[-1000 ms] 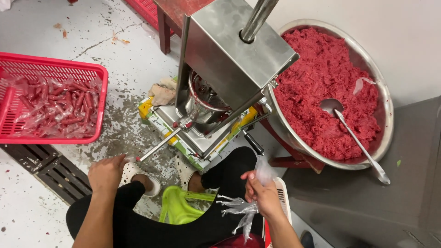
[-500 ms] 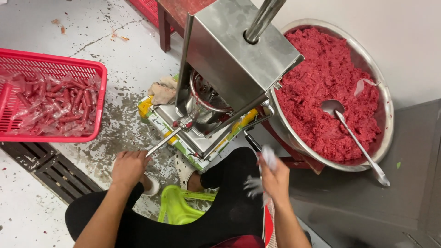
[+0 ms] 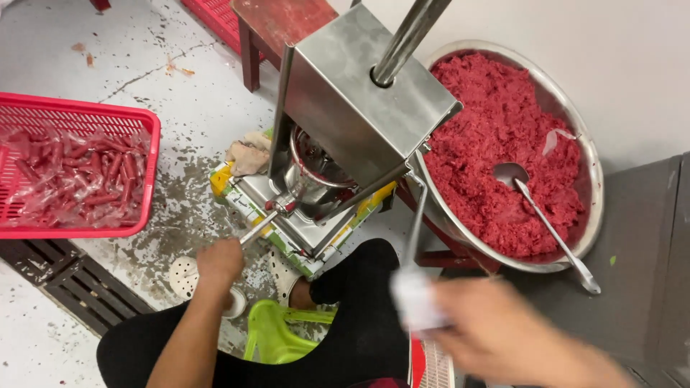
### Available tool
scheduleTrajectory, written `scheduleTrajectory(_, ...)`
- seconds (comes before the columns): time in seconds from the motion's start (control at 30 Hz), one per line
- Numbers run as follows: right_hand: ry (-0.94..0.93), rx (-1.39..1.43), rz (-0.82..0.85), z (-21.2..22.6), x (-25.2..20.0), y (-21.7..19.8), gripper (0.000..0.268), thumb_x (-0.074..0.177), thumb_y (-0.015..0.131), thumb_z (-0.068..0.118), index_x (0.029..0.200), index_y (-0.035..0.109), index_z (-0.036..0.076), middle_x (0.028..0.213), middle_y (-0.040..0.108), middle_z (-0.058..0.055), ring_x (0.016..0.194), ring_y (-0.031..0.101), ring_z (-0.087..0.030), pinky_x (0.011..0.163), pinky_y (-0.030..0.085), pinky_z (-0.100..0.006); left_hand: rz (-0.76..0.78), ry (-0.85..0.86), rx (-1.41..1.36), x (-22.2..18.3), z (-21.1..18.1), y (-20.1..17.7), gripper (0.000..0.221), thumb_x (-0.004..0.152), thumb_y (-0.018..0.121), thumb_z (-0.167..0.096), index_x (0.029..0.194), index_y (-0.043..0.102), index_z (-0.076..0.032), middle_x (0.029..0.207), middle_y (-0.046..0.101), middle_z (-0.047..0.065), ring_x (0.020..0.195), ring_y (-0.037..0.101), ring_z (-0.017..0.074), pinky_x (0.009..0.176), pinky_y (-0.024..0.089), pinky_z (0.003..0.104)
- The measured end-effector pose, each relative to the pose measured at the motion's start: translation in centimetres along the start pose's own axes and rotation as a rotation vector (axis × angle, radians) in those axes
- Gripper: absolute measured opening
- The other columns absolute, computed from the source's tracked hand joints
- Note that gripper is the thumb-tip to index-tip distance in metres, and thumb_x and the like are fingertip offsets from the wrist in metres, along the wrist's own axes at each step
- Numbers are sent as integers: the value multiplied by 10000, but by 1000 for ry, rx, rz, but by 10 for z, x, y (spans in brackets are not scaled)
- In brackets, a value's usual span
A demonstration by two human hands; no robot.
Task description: The person operates a manual sausage-stuffing machine, filling clear casings with ground meat from a large metal bowl. They repeatedly crank the handle, guide the casing, and place the filled sausages into a red basket.
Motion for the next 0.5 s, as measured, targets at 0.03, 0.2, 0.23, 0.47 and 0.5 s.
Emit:
scheduleTrajectory(0.03,78,-238,-140,-8,-20,-23,248,801,669,290,1042,660,233,857,758,-7,716,723,-256,654,558,-425,45,-6,-99,16,6,17,221,1071,449,-149,1015,661,-121,786,655,-8,712,629,118,878,386,354)
scheduleTrajectory(0.2,540,-1108,-547,-99,-38,-103,530,861,574,552,1369,666,432,917,765,65,721,748,-159,633,567,-338,22,115,-190,66,-5,25,315,1137,419,-292,1079,675,-118,808,587,19,589,564,115,463,558,193)
scheduleTrajectory(0.23,420,-1354,-573,-121,-32,-121,158,1098,496,426,1158,579,306,771,531,95,609,511,-97,545,413,-304,21,162,-249,73,-8,23,294,1112,467,-271,1034,692,-98,844,641,53,686,636,168,630,610,275)
scheduleTrajectory(0.47,1074,-201,-564,-188,111,-127,278,945,685,189,1150,631,10,1089,669,-192,988,646,-334,891,550,-464,245,233,-593,117,0,20,328,1017,633,-286,864,783,-37,769,778,91,637,706,196,677,517,347)
scheduleTrajectory(0.5,1063,-204,-568,-232,132,-96,278,945,685,189,1150,631,10,1089,669,-192,988,646,-334,891,550,-464,236,228,-598,117,3,18,328,1017,633,-286,864,783,-37,769,778,91,637,706,196,677,517,347)
Point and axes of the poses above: each hand's wrist, its own x-axis towards the middle knuckle, its own y-axis out of the palm, z = x × y, the point moved 1 cm from there along x, towards the middle knuckle
